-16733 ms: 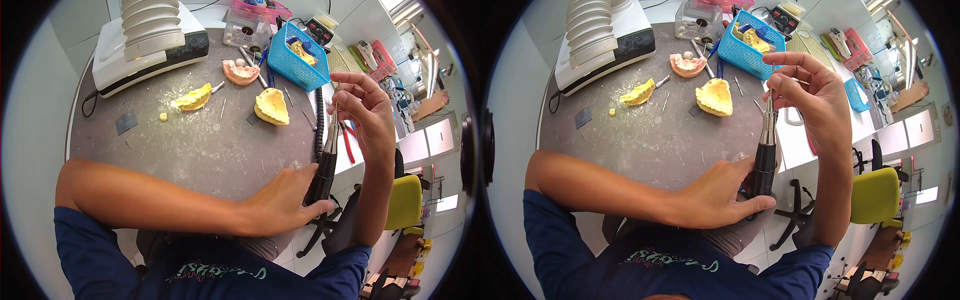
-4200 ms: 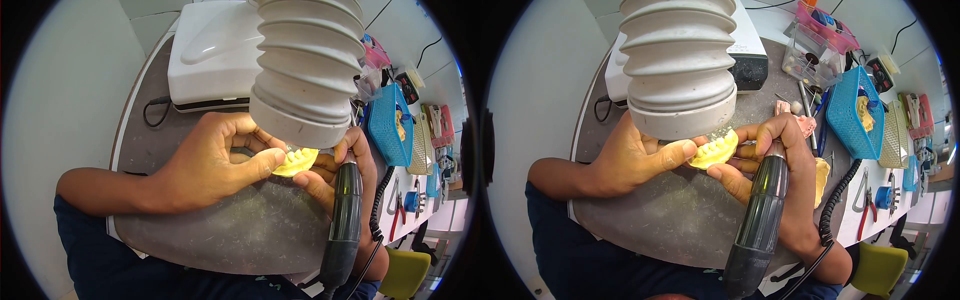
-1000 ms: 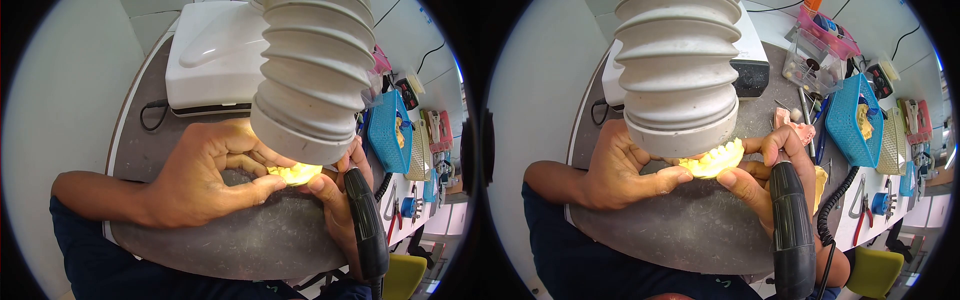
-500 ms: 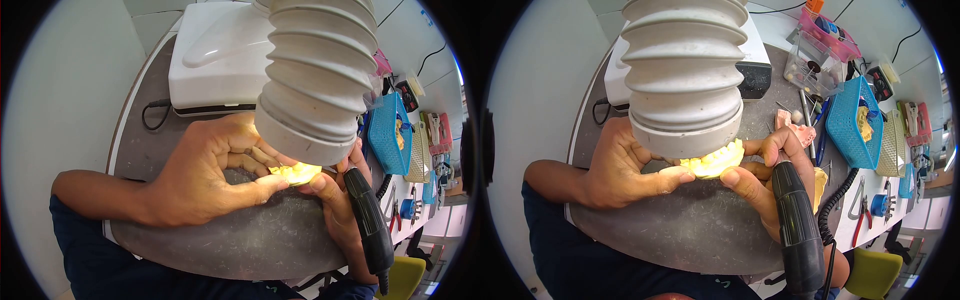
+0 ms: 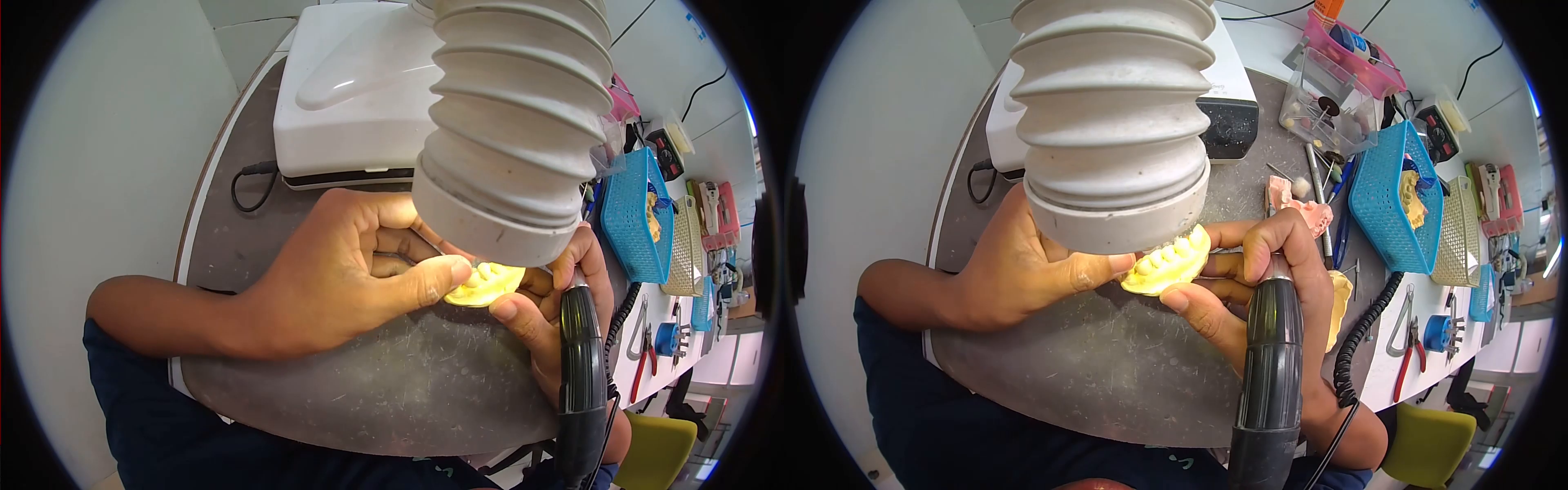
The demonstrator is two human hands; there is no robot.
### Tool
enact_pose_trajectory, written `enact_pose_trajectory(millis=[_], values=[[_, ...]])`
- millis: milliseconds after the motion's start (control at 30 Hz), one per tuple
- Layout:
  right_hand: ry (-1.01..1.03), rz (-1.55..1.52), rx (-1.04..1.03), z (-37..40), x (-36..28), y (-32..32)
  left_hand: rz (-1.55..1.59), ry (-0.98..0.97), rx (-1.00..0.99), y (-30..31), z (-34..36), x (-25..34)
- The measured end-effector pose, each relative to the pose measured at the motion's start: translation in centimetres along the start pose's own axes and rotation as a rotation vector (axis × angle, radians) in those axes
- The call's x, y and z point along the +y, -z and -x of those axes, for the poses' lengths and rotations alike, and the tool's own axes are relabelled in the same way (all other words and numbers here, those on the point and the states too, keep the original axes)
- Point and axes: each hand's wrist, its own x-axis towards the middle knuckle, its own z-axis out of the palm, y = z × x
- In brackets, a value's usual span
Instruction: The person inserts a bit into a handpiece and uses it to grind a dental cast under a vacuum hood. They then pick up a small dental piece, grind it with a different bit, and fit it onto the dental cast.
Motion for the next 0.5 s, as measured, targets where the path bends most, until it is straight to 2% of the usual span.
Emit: enact_pose_trajectory(millis=[233,500], values=[[-0.010,-0.017,-0.001,0.0,0.1,-0.2,0.053,-0.080,-0.008,-0.2,-0.3,-1.4],[-0.040,0.031,-0.001,-0.1,0.0,-0.2,0.075,-0.082,-0.031,-0.2,-0.5,-1.9]])
